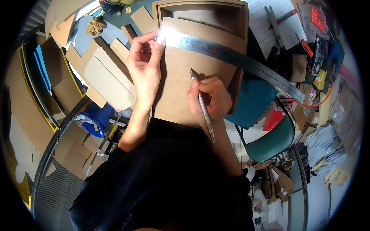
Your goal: The person cuts a rectangular piece of wood using shears, then measures and marks it with a ruler and pen. They proceed to cut the wood on a table saw and finally file the edges of the piece while sitting on the floor.
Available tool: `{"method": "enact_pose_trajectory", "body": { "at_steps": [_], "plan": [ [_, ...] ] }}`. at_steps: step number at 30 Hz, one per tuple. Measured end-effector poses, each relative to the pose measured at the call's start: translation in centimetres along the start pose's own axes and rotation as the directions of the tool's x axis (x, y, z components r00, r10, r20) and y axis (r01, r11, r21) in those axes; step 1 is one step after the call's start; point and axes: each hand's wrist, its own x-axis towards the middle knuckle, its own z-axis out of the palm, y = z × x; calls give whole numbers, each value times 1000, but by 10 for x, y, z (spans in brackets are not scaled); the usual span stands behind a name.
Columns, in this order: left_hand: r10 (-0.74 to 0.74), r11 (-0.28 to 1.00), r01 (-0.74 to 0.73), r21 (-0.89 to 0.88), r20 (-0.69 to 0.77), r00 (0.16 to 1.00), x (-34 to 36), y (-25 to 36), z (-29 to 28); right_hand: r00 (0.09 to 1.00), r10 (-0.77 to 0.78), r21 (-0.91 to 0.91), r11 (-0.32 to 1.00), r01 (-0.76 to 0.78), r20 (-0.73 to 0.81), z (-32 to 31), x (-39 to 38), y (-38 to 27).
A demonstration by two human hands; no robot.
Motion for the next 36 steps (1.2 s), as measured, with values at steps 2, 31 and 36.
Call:
{"method": "enact_pose_trajectory", "body": {
  "at_steps": [2,31,36],
  "plan": [
    [-4,1000,4,-1,0,1000,0,0,0,1000,-5,-36,999,6,13,2,2,-3],
    [26,998,-26,-52,-5,1000,1,-6,0,996,79,62,995,-77,-41,3,1,-1],
    [38,998,-38,-42,2,999,1,-6,-1,999,-1,71,997,5,-49,3,8,5]
  ]
}}
